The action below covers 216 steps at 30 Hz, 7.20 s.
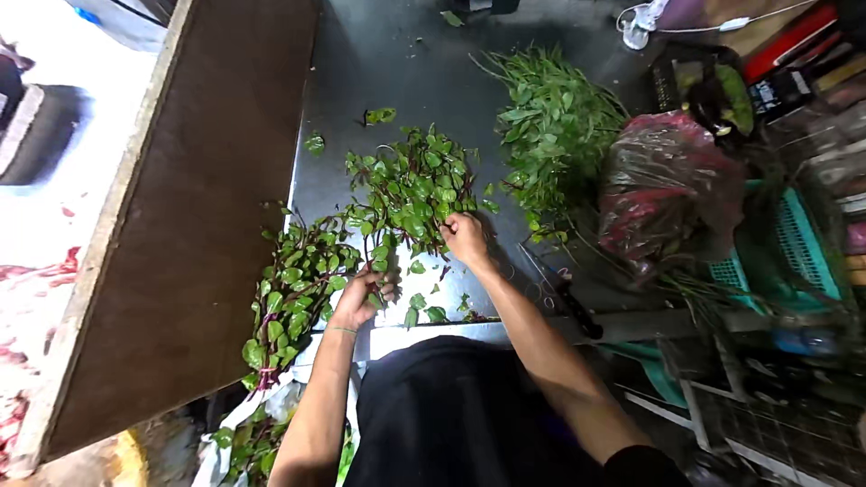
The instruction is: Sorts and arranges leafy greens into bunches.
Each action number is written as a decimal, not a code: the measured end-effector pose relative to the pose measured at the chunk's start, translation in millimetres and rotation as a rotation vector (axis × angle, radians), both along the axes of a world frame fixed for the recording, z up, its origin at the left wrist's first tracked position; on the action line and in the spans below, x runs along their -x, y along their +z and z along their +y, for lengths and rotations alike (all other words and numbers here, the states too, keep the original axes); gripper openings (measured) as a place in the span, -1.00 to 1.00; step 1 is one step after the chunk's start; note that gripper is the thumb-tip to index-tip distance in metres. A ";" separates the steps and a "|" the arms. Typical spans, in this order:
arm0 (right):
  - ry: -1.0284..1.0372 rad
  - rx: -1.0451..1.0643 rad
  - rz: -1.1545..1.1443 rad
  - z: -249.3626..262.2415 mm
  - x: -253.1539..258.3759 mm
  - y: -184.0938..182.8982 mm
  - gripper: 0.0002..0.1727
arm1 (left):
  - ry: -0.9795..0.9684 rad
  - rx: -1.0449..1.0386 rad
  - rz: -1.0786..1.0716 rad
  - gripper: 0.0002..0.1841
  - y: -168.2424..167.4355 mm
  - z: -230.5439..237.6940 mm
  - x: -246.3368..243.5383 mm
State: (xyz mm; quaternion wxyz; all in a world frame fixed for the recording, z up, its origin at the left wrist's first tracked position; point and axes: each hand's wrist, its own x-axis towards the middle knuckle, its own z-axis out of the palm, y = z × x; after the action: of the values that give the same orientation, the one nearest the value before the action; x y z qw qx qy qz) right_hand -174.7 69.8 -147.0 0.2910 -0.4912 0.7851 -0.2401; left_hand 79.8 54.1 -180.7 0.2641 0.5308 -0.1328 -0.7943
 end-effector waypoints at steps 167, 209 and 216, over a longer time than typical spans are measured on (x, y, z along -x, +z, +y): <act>-0.018 0.445 -0.066 -27.6 58.9 112.7 -0.73 | -0.107 0.333 0.319 -0.70 40.0 6.7 -12.0; 0.094 0.077 -0.324 28.0 -14.1 38.8 -0.75 | 0.027 0.217 0.336 -0.81 25.2 3.1 -25.3; -0.154 -0.180 -0.056 -32.8 30.0 -20.8 -0.64 | -0.007 0.245 0.448 -0.87 20.9 3.5 -50.9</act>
State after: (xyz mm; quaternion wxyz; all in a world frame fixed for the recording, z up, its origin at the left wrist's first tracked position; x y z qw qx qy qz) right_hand -204.6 37.0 -167.8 0.3364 -0.3943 0.8305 -0.2040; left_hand 130.7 57.6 -159.7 0.3467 0.3050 -0.1681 -0.8710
